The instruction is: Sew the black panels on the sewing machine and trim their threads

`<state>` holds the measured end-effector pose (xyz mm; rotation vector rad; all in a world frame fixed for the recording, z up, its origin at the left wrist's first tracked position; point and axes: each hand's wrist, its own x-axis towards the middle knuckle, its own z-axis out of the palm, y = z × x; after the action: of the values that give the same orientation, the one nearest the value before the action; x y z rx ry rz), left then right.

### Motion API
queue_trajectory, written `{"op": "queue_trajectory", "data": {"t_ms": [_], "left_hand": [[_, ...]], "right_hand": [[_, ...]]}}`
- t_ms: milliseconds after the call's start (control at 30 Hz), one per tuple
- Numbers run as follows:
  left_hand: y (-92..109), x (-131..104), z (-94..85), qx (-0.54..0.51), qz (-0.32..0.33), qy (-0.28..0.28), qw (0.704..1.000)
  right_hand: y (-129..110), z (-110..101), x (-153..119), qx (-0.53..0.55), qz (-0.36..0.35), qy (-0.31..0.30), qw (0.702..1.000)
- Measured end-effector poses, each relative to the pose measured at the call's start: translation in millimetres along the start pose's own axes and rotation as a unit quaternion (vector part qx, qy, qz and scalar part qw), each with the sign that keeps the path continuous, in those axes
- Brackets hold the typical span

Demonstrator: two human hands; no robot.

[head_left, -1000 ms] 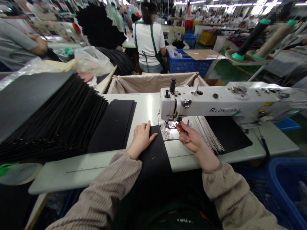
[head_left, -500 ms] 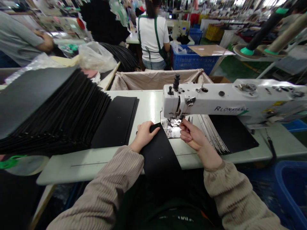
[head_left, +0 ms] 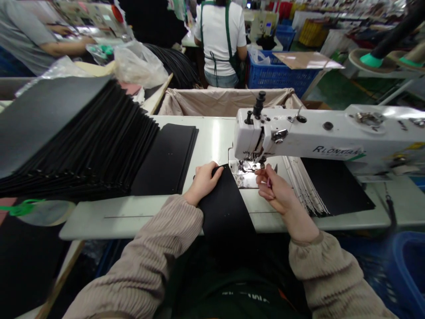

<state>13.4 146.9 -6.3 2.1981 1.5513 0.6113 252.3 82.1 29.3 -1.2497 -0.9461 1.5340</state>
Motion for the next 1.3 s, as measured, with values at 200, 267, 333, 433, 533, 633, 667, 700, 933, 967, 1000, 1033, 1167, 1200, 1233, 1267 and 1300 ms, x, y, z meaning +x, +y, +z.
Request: {"op": "queue_trajectory", "data": {"t_ms": [200,267,333,433,533,633,667,700,933,967,1000,1033,1167,1200,1233,1267,1300], "left_hand": [[1,0,-0.9,-0.011,0.001,0.007,1.000],[2,0,-1.3,-0.012,0.000,0.008,1.000],[2,0,-1.8,-0.012,-0.002,0.008,1.000],[3,0,-2.5,-0.012,-0.003,0.005,1.000],[3,0,-2.1,-0.012,-0.004,0.004,1.000],[1,1,-0.5,-0.008,-0.008,0.003,1.000],[1,1,0.2,-0.007,-0.009,0.003,1.000],[0,1,0.8,-0.005,-0.010,0.003,1.000],[0,2,1.7,0.001,-0.009,0.000,1.000],[0,2,1.6,0.002,-0.008,0.000,1.000],[0,2,1.6,0.002,-0.007,0.001,1.000],[0,2,1.6,0.003,-0.007,0.001,1.000],[-2,3,2.4,0.007,-0.009,0.002,1.000],[-2,3,2.7,0.008,-0.010,0.003,1.000],[-2,3,2.9,0.009,-0.011,0.003,1.000],[-3,4,3.0,0.009,-0.012,0.003,1.000],[-3,4,3.0,0.009,-0.012,0.004,1.000]], "right_hand": [[25,7,-8,-0.433,-0.040,0.011,0.901],[23,12,-2,-0.541,-0.051,-0.001,0.840],[19,17,6,-0.601,-0.058,-0.012,0.797],[15,22,15,-0.625,-0.070,-0.018,0.777],[16,25,18,-0.644,-0.085,-0.024,0.760],[18,26,17,-0.654,-0.097,-0.021,0.750],[18,26,17,-0.657,-0.107,-0.019,0.746],[19,25,17,-0.662,-0.124,-0.018,0.738],[20,17,24,-0.702,-0.243,-0.059,0.666],[19,16,25,-0.705,-0.245,-0.061,0.663],[19,15,25,-0.706,-0.245,-0.061,0.662],[19,15,25,-0.707,-0.246,-0.060,0.660],[13,11,22,-0.728,-0.243,-0.026,0.641],[12,10,21,-0.736,-0.242,-0.019,0.632],[10,10,21,-0.742,-0.243,-0.017,0.625],[9,10,21,-0.747,-0.245,-0.018,0.618],[8,11,21,-0.749,-0.249,-0.022,0.613]]}}
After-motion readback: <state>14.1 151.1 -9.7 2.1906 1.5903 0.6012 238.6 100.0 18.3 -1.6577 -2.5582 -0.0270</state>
